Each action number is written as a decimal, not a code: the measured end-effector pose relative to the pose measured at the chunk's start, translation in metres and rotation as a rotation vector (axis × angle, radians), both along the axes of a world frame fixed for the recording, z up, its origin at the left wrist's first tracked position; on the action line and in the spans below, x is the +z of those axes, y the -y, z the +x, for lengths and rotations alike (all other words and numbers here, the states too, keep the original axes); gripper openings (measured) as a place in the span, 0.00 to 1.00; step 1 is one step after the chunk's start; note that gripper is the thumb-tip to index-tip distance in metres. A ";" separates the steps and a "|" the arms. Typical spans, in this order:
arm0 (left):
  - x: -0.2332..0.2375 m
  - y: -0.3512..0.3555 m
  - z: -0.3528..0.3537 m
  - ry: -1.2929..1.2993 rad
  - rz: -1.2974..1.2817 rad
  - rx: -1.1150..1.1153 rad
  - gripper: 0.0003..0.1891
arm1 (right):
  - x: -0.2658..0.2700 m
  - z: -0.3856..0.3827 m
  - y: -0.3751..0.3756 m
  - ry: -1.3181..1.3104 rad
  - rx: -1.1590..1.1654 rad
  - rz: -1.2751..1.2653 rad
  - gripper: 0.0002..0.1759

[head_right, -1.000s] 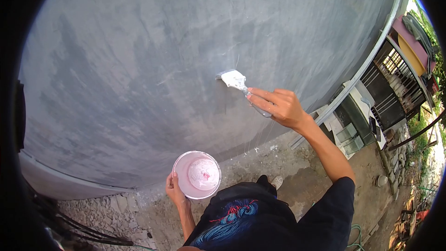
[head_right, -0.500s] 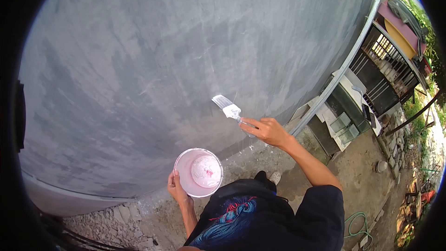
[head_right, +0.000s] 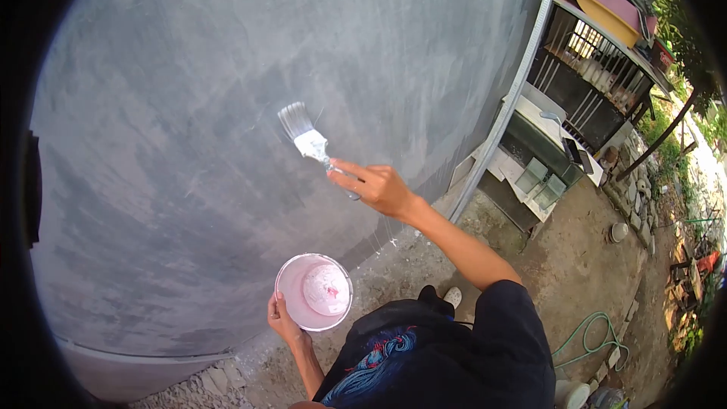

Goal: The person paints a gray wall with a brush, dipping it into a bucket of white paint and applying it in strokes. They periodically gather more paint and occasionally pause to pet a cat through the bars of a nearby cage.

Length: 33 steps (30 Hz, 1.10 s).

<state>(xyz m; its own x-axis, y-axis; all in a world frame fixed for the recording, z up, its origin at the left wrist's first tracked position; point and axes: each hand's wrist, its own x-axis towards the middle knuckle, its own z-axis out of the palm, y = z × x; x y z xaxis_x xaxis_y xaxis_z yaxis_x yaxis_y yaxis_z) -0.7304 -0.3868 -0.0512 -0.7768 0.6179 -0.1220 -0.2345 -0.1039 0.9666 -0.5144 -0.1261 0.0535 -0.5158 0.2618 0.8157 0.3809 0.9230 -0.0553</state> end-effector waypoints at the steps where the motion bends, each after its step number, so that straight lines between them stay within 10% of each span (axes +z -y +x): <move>1: 0.007 -0.001 0.003 0.019 0.011 0.015 0.16 | -0.019 0.002 0.010 0.035 0.044 -0.100 0.25; 5: 0.031 0.000 0.027 0.010 0.015 0.030 0.17 | -0.038 0.037 0.054 -0.025 0.137 -0.384 0.18; 12: 0.131 -0.034 0.184 -0.128 -0.095 -0.093 0.17 | 0.097 0.251 0.123 -0.586 0.128 -1.073 0.15; 14: 0.094 -0.070 0.209 -0.048 -0.123 -0.200 0.17 | 0.079 0.283 0.128 -0.661 0.078 -1.121 0.15; 15: 0.217 -0.032 0.261 -0.168 -0.139 -0.195 0.16 | 0.173 0.344 0.173 -0.710 0.137 -1.175 0.14; 21: 0.140 -0.115 0.337 -0.146 -0.161 -0.615 0.17 | 0.091 0.383 0.200 -0.595 -0.223 -1.250 0.15; 22: 0.209 -0.091 0.380 -0.191 -0.218 -0.600 0.17 | 0.143 0.421 0.228 -0.674 -0.239 -1.282 0.14; 33: 0.182 -0.154 0.502 -0.248 -0.297 -0.963 0.16 | 0.129 0.488 0.225 -0.778 -0.728 -1.244 0.14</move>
